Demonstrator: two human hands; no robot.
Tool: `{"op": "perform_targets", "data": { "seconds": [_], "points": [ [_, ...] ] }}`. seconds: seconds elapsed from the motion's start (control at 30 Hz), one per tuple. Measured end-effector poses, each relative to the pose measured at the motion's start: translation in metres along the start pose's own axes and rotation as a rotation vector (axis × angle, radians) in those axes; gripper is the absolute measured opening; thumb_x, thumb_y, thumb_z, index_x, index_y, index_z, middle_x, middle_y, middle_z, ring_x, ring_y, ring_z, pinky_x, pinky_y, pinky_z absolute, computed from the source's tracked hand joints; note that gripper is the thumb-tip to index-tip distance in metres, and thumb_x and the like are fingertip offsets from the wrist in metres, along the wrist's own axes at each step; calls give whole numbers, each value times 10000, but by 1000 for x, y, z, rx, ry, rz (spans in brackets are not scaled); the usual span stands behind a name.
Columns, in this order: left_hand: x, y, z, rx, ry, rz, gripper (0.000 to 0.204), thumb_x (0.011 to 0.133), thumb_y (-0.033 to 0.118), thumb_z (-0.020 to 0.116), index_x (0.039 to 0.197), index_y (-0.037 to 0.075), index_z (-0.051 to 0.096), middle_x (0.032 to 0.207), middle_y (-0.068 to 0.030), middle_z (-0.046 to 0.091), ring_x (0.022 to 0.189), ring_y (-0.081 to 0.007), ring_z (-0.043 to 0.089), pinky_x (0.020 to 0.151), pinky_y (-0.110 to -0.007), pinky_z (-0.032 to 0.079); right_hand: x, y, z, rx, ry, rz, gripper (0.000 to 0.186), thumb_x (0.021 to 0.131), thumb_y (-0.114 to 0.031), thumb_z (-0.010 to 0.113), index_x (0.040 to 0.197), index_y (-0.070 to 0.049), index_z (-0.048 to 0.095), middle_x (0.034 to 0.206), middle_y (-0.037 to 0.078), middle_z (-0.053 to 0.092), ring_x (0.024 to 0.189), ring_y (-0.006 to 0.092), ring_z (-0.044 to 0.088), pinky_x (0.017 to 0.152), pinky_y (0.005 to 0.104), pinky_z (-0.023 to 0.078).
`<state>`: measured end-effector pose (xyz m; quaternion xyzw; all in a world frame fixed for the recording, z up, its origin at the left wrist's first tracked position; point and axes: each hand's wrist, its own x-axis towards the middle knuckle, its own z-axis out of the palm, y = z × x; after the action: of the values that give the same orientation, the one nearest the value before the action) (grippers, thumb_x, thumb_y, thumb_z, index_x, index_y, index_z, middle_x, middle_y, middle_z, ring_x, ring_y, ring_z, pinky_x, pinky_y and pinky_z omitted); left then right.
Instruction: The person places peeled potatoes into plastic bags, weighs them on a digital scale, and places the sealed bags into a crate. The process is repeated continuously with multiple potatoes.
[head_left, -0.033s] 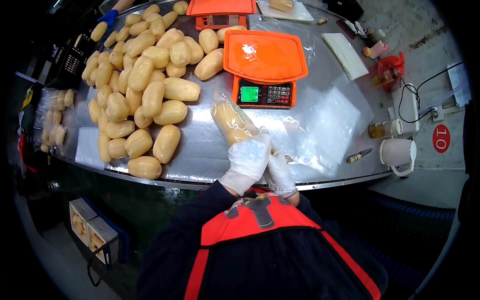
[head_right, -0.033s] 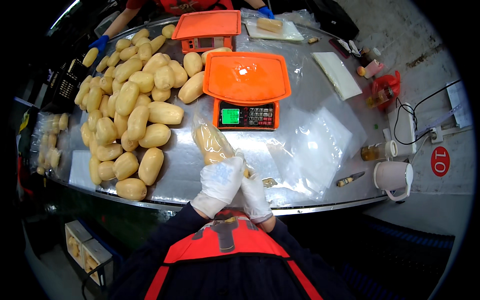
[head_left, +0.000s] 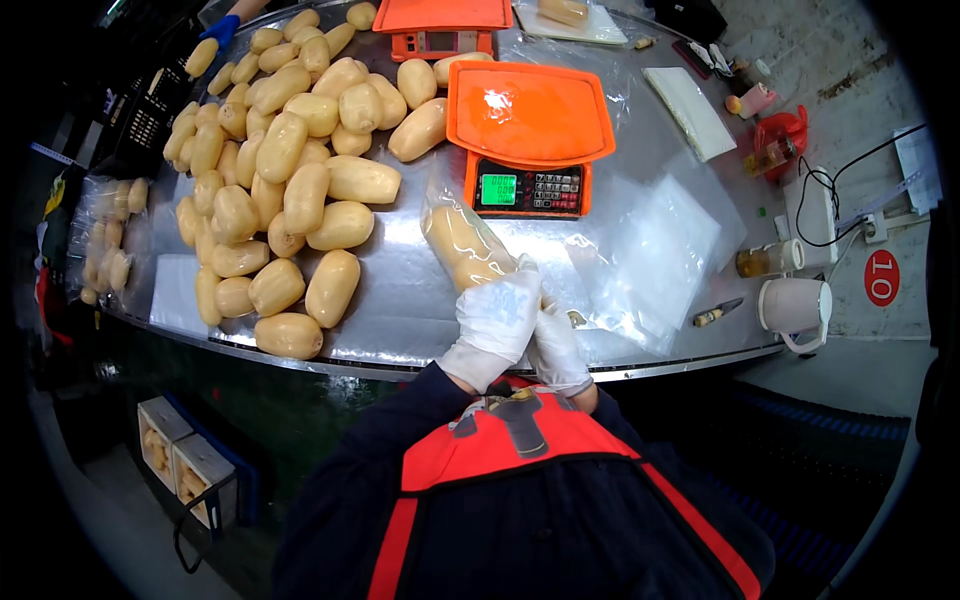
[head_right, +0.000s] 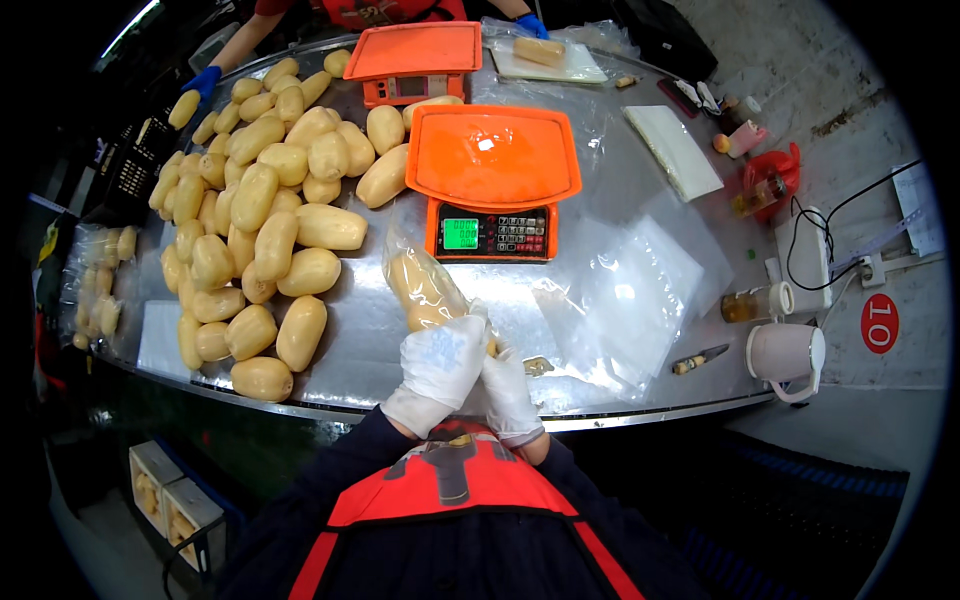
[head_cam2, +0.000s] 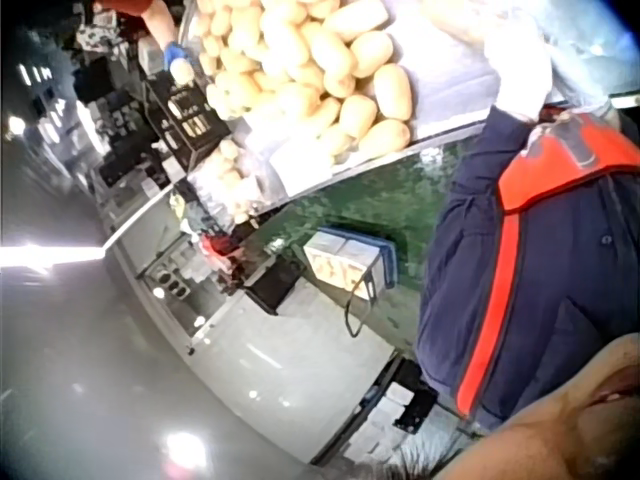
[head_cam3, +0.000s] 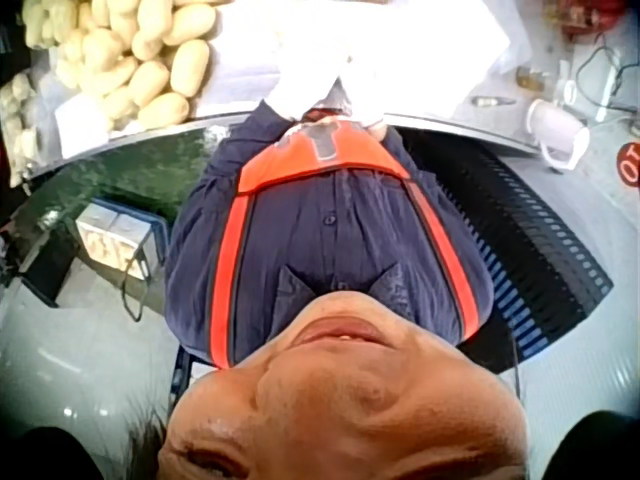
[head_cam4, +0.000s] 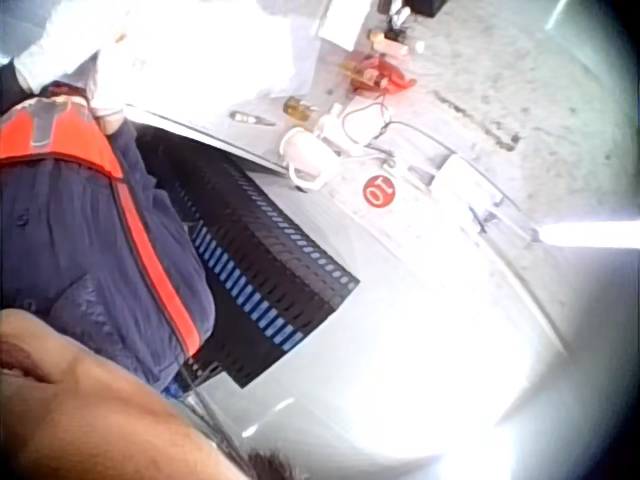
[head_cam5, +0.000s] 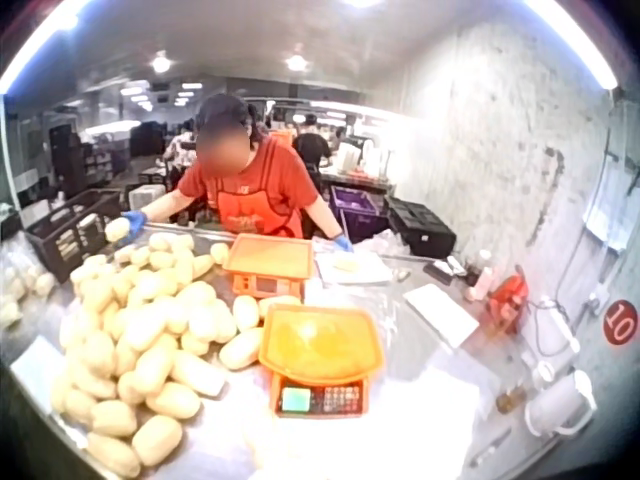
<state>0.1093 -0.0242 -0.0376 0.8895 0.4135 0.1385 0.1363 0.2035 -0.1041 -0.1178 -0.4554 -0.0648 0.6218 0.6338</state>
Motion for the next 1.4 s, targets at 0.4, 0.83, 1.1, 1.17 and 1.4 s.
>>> {"op": "perform_targets", "data": {
  "seconds": [0.4,0.83,1.1,1.17,1.4],
  "points": [
    [-10,-19,9,89,121,137,208,898,137,579,1068,79,685,617,-44,661,532,-213,693,452,-344,520,23,20,7,-134,-166,-127,414,1047,-248,573,1378,-4,531,1230,82,640,1096,138,593,943,298,495],
    [-13,-14,5,52,92,4,238,945,143,567,1142,100,694,625,-73,654,568,-276,694,486,-416,539,64,28,-2,-401,86,-236,376,1072,-301,470,1190,18,631,972,116,691,895,200,623,822,359,510],
    [-18,-23,-6,-48,106,-105,216,929,195,613,1118,155,709,724,-98,675,661,-298,700,553,-418,552,61,-9,48,-604,-334,-338,550,941,-218,702,1380,45,501,1210,140,646,1093,210,608,957,345,489],
    [-22,-25,-7,-40,116,-135,271,942,210,622,1194,185,717,747,-96,678,684,-301,700,574,-417,550,66,-2,45,-511,-365,-338,594,925,-189,719,1411,48,473,1285,167,616,1175,228,589,1023,346,463],
    [-38,-45,-12,-308,360,-227,246,945,207,658,1175,190,744,796,-112,688,732,-327,693,632,-418,539,68,13,56,-732,-376,-479,668,905,-98,721,1494,2,421,1452,205,499,1363,284,490,1125,347,399]
  ]
}}
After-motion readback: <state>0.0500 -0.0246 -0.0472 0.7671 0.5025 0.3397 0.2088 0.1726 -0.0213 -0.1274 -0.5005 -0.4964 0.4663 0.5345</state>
